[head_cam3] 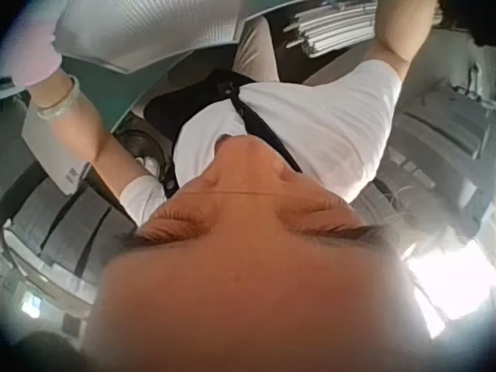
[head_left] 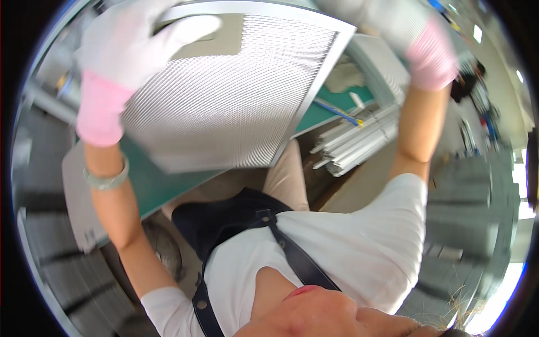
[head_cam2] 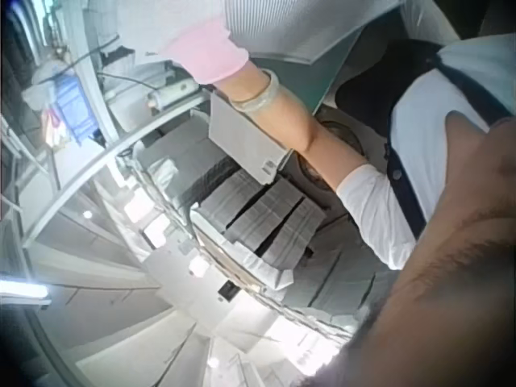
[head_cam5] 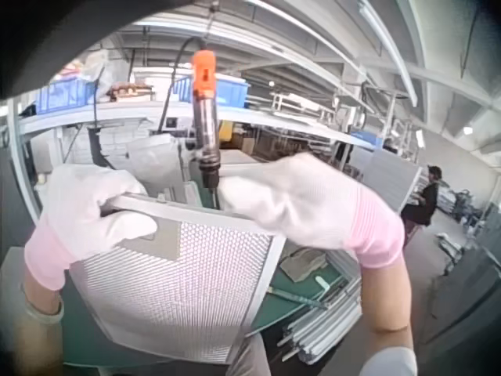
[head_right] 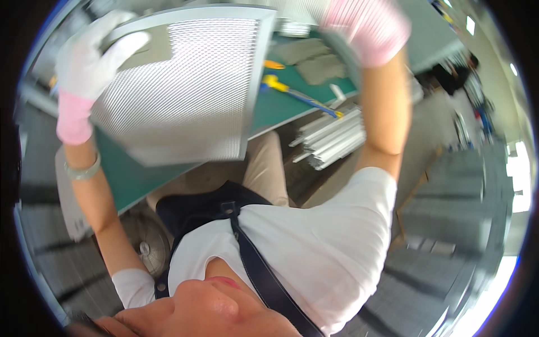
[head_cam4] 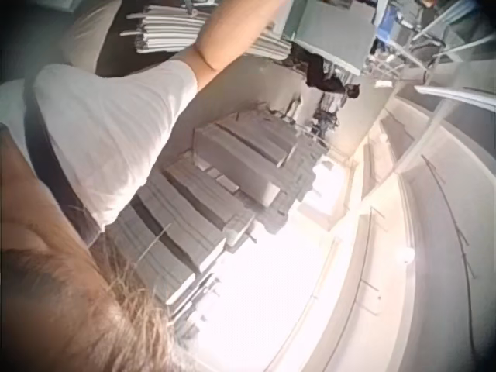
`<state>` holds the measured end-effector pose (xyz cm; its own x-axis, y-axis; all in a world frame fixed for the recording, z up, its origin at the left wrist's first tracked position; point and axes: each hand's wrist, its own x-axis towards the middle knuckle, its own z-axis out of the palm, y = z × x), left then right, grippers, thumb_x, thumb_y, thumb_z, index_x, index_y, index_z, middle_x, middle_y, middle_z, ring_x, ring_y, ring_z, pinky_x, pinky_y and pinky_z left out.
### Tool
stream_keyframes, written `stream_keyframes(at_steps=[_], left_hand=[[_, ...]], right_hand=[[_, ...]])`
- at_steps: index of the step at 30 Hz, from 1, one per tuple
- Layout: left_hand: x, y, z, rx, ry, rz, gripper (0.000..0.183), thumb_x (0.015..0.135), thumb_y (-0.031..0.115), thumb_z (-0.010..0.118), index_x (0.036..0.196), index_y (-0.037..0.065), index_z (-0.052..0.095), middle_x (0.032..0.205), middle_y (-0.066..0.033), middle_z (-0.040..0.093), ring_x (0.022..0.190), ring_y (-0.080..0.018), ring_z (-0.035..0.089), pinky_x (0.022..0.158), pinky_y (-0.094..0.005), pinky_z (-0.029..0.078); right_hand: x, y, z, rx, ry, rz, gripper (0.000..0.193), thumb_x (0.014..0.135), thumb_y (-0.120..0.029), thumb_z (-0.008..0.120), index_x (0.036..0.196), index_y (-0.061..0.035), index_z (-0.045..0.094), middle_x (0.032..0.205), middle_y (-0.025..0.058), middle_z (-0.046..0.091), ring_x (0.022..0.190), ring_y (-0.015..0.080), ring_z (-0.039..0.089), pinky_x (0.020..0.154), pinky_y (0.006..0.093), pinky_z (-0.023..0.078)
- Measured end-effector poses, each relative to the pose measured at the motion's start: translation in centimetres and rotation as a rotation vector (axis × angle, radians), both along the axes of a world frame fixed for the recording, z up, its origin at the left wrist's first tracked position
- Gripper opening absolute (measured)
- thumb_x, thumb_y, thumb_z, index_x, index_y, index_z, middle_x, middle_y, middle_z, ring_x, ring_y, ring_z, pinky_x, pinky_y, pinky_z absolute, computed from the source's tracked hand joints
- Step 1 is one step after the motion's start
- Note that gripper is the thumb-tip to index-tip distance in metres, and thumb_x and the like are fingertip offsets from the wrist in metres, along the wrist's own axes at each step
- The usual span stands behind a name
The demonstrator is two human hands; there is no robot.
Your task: Assembling metal mesh filters by attaching frames and securing them with a power drill and mallet.
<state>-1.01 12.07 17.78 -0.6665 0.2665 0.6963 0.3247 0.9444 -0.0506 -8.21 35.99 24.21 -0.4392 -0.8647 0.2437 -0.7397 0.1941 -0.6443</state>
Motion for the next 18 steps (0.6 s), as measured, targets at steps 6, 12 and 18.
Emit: stream_keyframes(at_steps=[6,12,18], left_hand=[[-1.9,9.6,-1.3,-0.099,0.328,-0.356,0.041,0.08,0.023,0.056,0.117,0.006,0.051,0.124,-0.0131,0.044,0.115,-0.0344,0.039,0.095,-0.0409,0.032],[1.7,5.0,-7.0,0.056,0.098,-0.432,0.031,0.071,0.007,0.049,0.101,0.001,0.057,0.097,-0.0157,0.058,0.094,-0.0304,0.056,0.097,-0.0496,0.031],[9.2,-3.2,-13.3,0.237,0.073,0.148,0.025,0.08,-0.005,0.04,0.098,-0.005,0.058,0.095,-0.0141,0.06,0.098,-0.0309,0.055,0.096,-0.0432,0.035]], right_hand=[[0.9,18.1,-9.0,-0.426,0.264,-0.825,0.029,0.088,-0.023,0.05,0.085,0.0042,0.059,0.067,-0.001,0.051,0.058,0.0053,0.042,0.051,0.0208,0.033],[-3.9,33.9,-21.0,-1.131,-0.414,-0.854,0.036,0.089,-0.012,0.042,0.121,0.0022,0.04,0.088,0.0114,0.057,0.058,0.013,0.053,0.045,0.0223,0.042],[-19.3,33.1,-30.8,-1.411,-0.491,-1.033,0.007,0.079,0.001,0.053,0.085,-0.0024,0.051,0.077,0.0086,0.055,0.072,0.0239,0.058,0.059,0.0342,0.046]])
